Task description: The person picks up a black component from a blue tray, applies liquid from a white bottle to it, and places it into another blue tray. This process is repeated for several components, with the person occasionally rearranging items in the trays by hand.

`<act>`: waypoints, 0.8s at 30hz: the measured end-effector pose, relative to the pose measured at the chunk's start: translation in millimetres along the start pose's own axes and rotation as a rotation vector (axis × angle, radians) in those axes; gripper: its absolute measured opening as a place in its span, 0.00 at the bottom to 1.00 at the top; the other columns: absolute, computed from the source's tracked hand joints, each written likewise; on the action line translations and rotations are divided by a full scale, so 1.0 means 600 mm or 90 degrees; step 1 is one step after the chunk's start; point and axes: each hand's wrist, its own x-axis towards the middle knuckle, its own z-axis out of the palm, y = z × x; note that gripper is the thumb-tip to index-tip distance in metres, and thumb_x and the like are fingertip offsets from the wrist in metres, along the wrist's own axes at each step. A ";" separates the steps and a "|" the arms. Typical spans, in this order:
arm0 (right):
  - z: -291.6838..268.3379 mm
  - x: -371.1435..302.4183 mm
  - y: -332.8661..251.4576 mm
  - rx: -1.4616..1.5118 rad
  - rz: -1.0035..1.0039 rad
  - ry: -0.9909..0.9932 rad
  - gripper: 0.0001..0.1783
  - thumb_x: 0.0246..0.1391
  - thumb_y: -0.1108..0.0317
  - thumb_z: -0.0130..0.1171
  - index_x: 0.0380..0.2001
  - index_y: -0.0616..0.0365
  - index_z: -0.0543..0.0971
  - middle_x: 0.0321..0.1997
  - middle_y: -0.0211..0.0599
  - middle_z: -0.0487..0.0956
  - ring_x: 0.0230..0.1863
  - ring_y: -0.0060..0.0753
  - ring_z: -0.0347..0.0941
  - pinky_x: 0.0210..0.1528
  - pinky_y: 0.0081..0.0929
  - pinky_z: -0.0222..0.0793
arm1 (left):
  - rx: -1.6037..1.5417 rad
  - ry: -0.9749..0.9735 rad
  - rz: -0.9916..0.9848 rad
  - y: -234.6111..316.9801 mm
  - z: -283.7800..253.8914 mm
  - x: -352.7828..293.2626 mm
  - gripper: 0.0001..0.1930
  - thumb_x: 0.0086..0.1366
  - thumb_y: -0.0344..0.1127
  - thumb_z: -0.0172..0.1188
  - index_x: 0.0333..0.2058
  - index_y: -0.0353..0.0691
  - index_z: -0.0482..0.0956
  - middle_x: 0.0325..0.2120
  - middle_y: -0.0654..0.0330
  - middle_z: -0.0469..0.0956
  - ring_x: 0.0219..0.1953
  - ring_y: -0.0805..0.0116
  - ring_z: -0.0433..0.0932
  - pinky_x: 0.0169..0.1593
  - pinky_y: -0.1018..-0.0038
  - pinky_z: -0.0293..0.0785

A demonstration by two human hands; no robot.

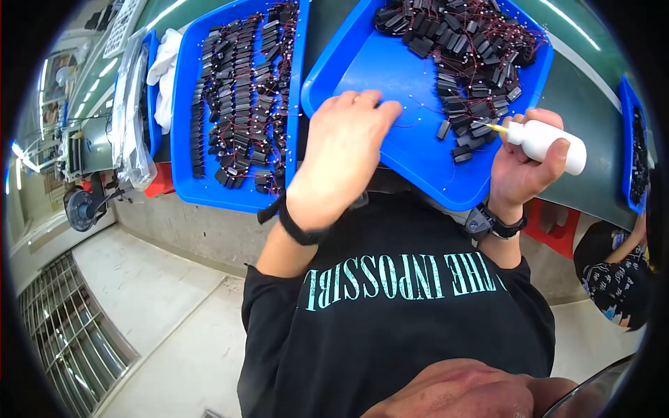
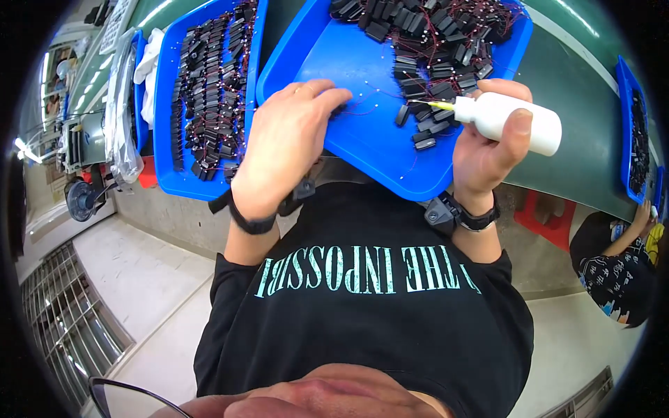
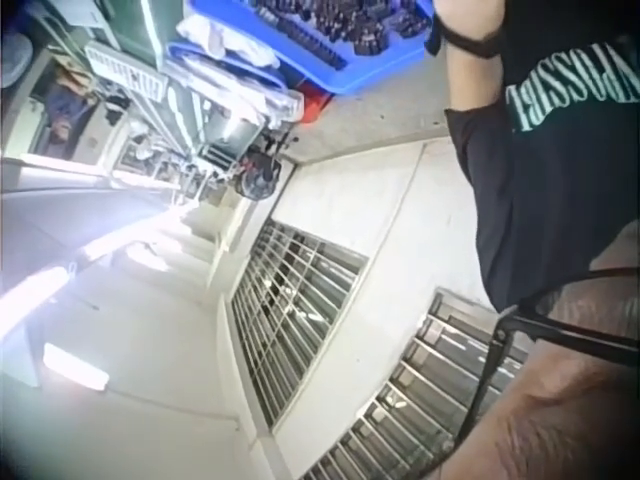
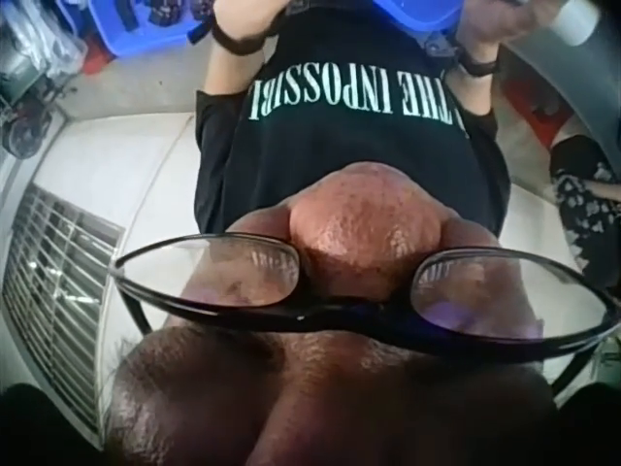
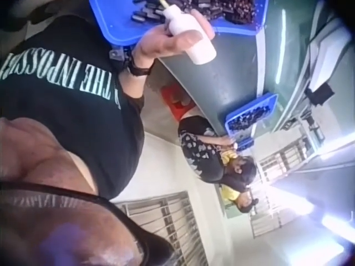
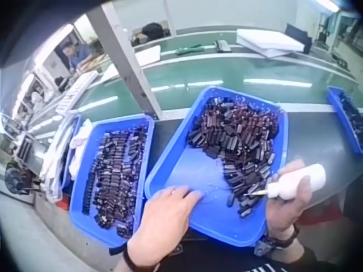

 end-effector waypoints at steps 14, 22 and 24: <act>-0.019 0.007 0.004 0.038 0.040 -0.047 0.31 0.56 0.40 0.47 0.34 0.63 0.74 0.18 0.28 0.64 0.19 0.20 0.59 0.25 0.19 0.58 | 0.003 -0.118 -0.052 0.000 0.025 0.045 0.16 0.53 0.23 0.60 0.43 0.37 0.76 0.38 0.49 0.75 0.36 0.49 0.78 0.40 0.63 0.75; -0.026 0.005 0.005 0.052 0.058 -0.092 0.29 0.57 0.41 0.46 0.35 0.61 0.73 0.23 0.32 0.69 0.21 0.20 0.61 0.25 0.18 0.58 | 0.022 -0.076 -0.054 -0.001 0.028 0.039 0.16 0.52 0.25 0.63 0.42 0.34 0.75 0.36 0.48 0.75 0.34 0.50 0.78 0.40 0.65 0.76; -0.025 0.006 0.005 0.059 0.052 -0.095 0.29 0.57 0.41 0.46 0.35 0.61 0.73 0.23 0.32 0.70 0.22 0.20 0.62 0.25 0.18 0.58 | -0.097 0.010 -0.050 -0.002 0.033 0.030 0.16 0.54 0.26 0.63 0.43 0.33 0.75 0.34 0.50 0.77 0.33 0.56 0.79 0.38 0.69 0.77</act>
